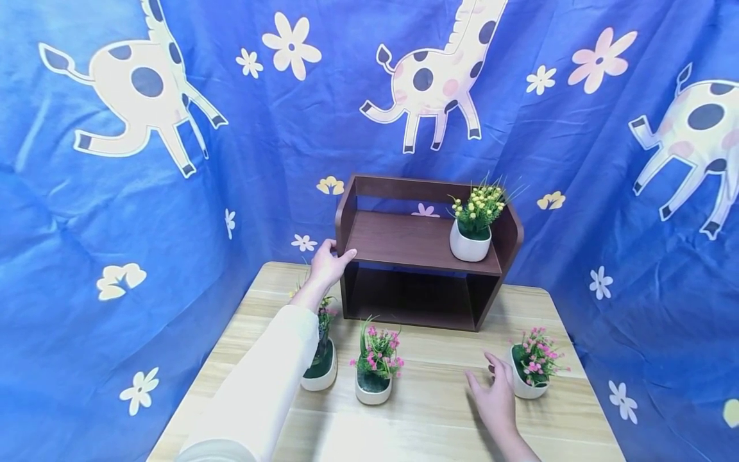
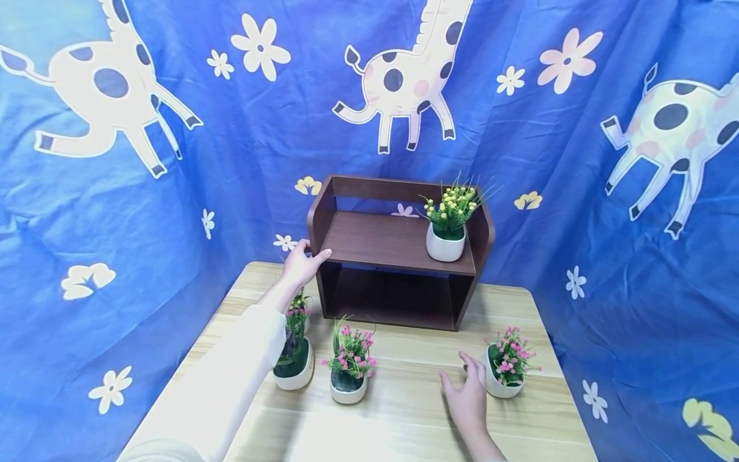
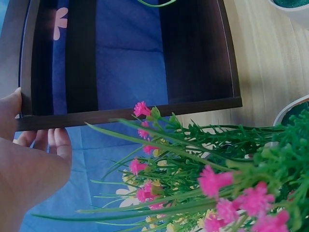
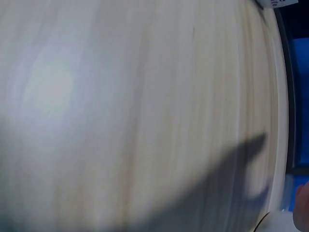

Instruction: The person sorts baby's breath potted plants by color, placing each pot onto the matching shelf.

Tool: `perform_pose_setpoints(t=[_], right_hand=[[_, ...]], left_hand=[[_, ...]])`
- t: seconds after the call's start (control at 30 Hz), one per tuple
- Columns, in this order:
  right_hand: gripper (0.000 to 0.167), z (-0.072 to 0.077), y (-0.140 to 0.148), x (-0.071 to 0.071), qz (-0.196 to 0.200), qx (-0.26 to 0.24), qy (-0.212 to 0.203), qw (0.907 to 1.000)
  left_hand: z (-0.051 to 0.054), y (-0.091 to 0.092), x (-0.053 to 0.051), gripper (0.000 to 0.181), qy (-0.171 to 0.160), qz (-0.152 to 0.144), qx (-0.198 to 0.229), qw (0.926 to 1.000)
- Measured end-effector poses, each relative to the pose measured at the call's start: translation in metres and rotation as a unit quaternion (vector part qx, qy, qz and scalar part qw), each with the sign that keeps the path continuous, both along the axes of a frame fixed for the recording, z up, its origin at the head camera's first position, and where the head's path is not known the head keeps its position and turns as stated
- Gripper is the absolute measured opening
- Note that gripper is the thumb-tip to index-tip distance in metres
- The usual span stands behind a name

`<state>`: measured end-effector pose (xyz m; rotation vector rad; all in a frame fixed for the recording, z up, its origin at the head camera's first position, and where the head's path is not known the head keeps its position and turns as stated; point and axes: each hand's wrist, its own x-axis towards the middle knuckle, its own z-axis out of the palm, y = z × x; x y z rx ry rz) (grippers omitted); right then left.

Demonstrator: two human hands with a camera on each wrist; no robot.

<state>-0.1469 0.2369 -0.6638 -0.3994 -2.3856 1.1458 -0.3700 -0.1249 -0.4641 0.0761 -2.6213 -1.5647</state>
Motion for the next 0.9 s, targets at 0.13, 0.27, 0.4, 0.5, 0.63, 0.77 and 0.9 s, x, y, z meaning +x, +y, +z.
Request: perform_pose_setpoints(t=[0.13,0.27,0.4,0.5,0.63,0.77,0.9], right_hand=[[0.063,-0.004,0.006,0.007,-0.018,0.002,0.002,0.9998],[0.058,-0.007,0.011,0.013,-0.031,0.004,0.005,0.9995],[0.052,-0.008,0.015,0.017,-0.043,0.013,0.021,0.9988],[0.048,-0.008,0.018,0.019,-0.057,0.014,0.03,0.9978],[0.044,-0.007,0.022,0.023,-0.077,0.002,0.041,0.9961],[0.038,-0.009,0.026,0.027,-0.1,-0.005,0.055,0.9935],[0.034,-0.012,0.032,0.03,-0.116,-0.003,0.049,0.9921]], left_hand=[[-0.001,0.0,-0.001,0.051,-0.003,-0.004,-0.002,1.0],[-0.001,0.0,-0.002,0.05,-0.004,-0.003,-0.001,1.0],[-0.001,-0.001,-0.003,0.05,-0.006,-0.003,0.001,1.0],[0.0,-0.001,-0.003,0.051,-0.009,-0.005,0.001,0.9999],[0.001,-0.001,-0.002,0.051,-0.01,-0.005,0.002,0.9999],[0.001,-0.001,0.0,0.052,-0.012,-0.005,0.001,0.9999],[0.001,0.0,0.0,0.05,-0.006,-0.005,0.004,1.0]])
